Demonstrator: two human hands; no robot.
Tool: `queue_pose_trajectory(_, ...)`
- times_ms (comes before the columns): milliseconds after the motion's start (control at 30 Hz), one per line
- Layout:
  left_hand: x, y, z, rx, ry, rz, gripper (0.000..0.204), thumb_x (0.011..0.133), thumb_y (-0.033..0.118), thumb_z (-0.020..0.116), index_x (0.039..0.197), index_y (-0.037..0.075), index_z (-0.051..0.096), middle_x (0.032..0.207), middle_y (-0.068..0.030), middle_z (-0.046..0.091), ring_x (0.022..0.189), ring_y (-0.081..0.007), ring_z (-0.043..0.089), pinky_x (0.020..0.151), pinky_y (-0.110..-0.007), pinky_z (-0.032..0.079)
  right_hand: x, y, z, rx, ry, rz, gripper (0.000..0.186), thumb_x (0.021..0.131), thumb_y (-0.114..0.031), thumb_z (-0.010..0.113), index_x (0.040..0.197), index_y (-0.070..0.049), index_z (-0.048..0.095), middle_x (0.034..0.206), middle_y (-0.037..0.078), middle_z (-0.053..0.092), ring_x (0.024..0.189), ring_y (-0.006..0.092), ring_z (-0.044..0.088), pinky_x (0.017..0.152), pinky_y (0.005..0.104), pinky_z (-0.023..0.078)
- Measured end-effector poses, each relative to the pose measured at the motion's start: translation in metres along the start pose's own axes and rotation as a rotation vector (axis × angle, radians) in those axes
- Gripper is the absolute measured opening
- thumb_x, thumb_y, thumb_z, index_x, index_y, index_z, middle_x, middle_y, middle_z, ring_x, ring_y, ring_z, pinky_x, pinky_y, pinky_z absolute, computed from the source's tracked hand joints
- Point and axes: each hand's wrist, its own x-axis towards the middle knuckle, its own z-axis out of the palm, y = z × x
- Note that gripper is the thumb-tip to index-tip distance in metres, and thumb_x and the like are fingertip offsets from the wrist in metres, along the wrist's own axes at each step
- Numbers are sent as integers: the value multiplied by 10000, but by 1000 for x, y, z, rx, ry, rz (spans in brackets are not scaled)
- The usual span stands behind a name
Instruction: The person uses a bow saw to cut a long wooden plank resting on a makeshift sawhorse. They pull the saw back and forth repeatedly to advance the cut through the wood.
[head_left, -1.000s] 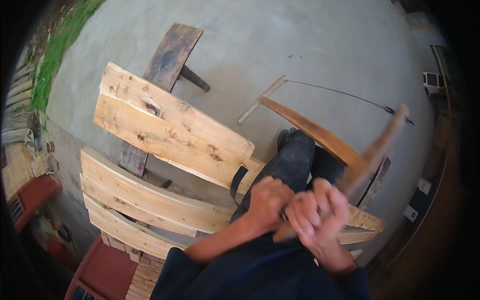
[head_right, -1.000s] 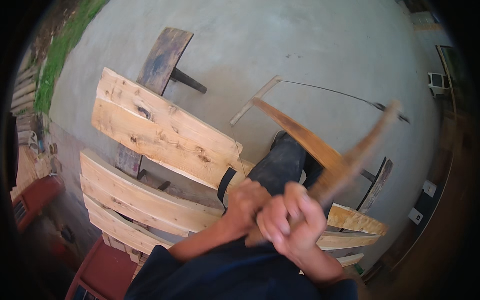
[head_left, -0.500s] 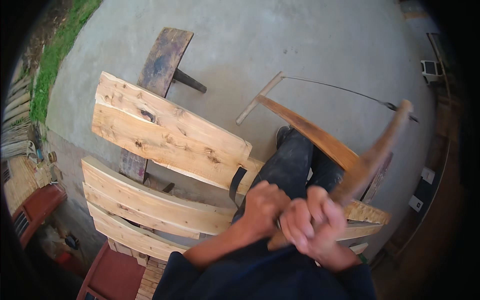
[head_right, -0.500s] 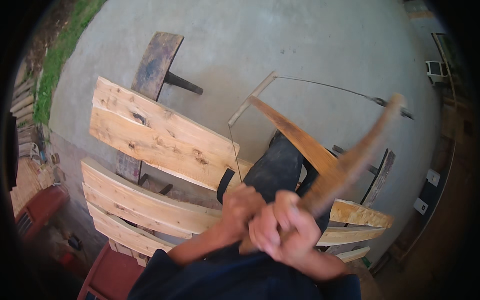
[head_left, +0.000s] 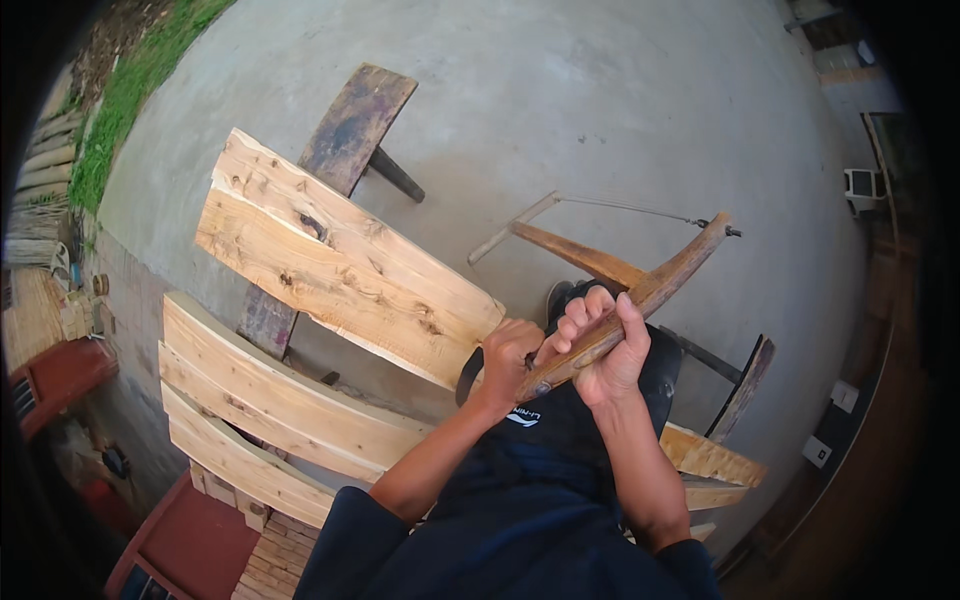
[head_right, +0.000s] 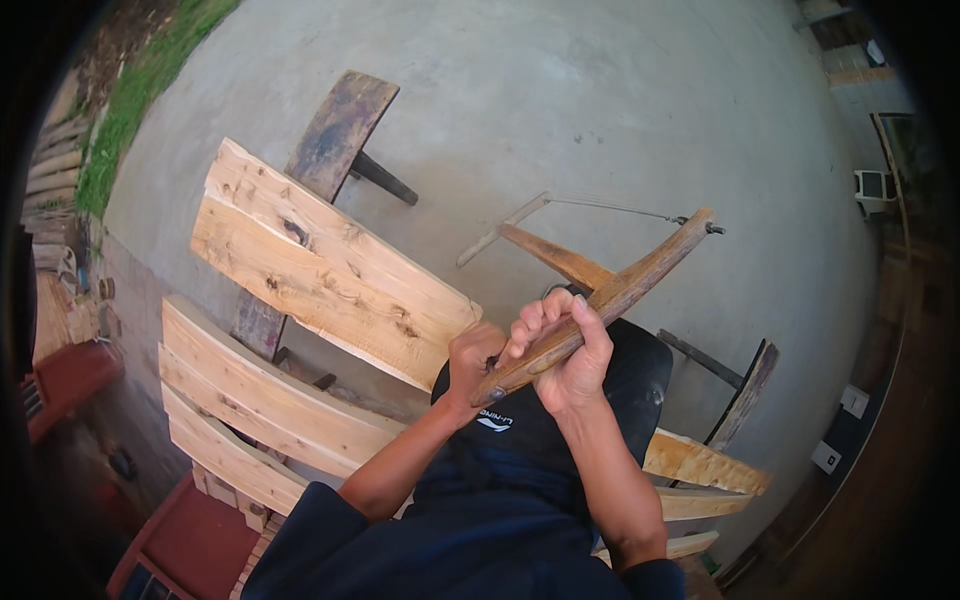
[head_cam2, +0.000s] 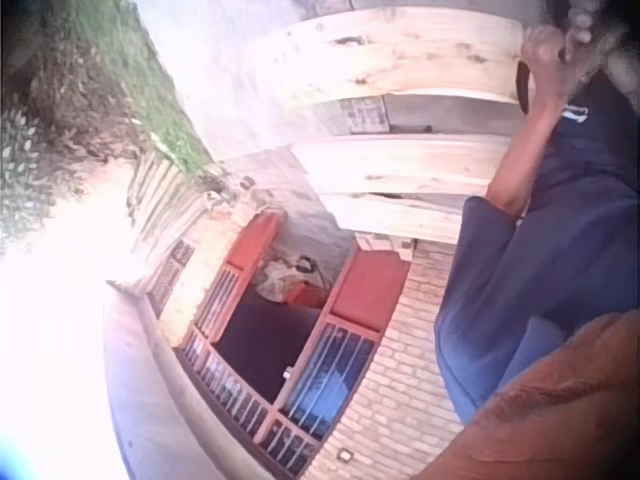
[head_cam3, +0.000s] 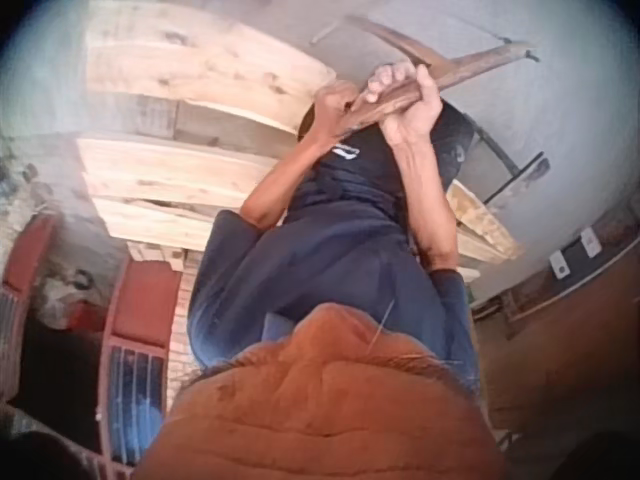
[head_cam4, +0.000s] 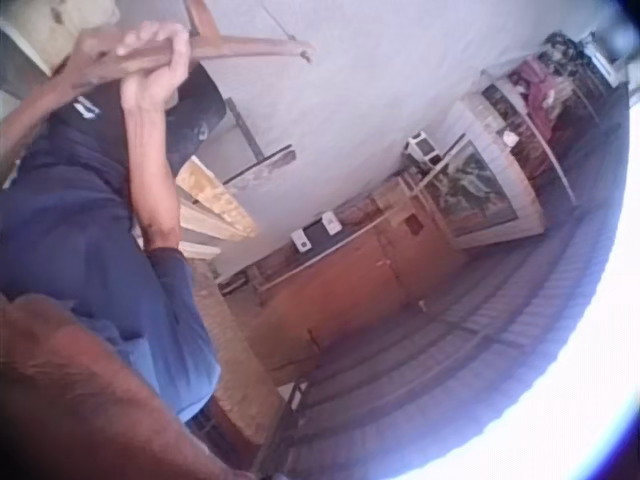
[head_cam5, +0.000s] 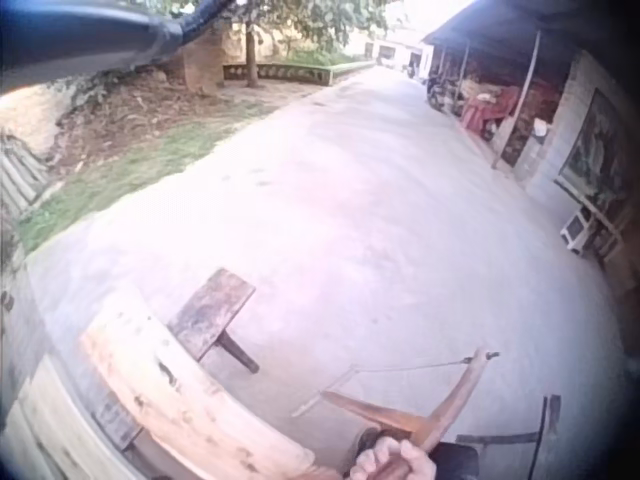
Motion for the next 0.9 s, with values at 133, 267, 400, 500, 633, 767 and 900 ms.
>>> queue_pose_trajectory(133,3,16,-6,-17,33,20,347,713,167,796,594,73,484,583,-89,477,562,-301,485,556,-416,340,-4,6,-7,80,-86,65,484,1047,-473,503,696,-152,415,580,7,416,452,176,388,548,354,397)
queue_pose_trajectory(267,-2,60,-24,-85,-119,81,337,790,119,787,579,94,525,568,-76,481,546,-283,480,543,-405,331,-60,-10,27,-6,5,53,510,1061,-493,451,676,-161,403,533,8,436,408,156,396,498,355,408)
queue_pose_trajectory(400,2,132,-42,-57,-190,47,339,835,91,789,580,101,565,552,-61,494,510,-257,473,540,-398,339,-127,-32,62,59,-66,25,493,1076,-525,408,753,-153,440,541,11,477,408,164,475,486,344,455)
queue_pose_trajectory(500,8,110,-33,-62,-161,57,332,827,80,789,584,95,563,558,-66,504,521,-264,487,541,-397,339,-100,-26,56,104,-49,13,491,1070,-512,417,733,-156,434,551,15,485,417,174,481,473,348,439)
queue_pose_trajectory(633,3,5,-20,-138,-235,-94,448,712,394,849,606,81,547,600,-110,556,575,-332,543,584,-442,373,-6,11,14,2,70,67,439,1049,-397,506,695,-148,434,567,39,455,428,199,397,504,377,378)
queue_pose_trajectory(767,12,27,-28,-96,-268,18,355,698,316,820,611,86,562,604,-105,557,567,-322,531,577,-436,366,-25,0,29,39,120,79,442,1050,-409,484,698,-148,432,565,31,448,433,209,403,521,382,388)
queue_pose_trajectory(900,5,119,-45,-47,-319,43,235,739,191,778,616,92,603,587,-50,521,551,-269,500,551,-408,345,-119,-28,55,83,-89,25,484,1071,-508,429,745,-151,441,591,18,520,435,180,504,527,352,482)
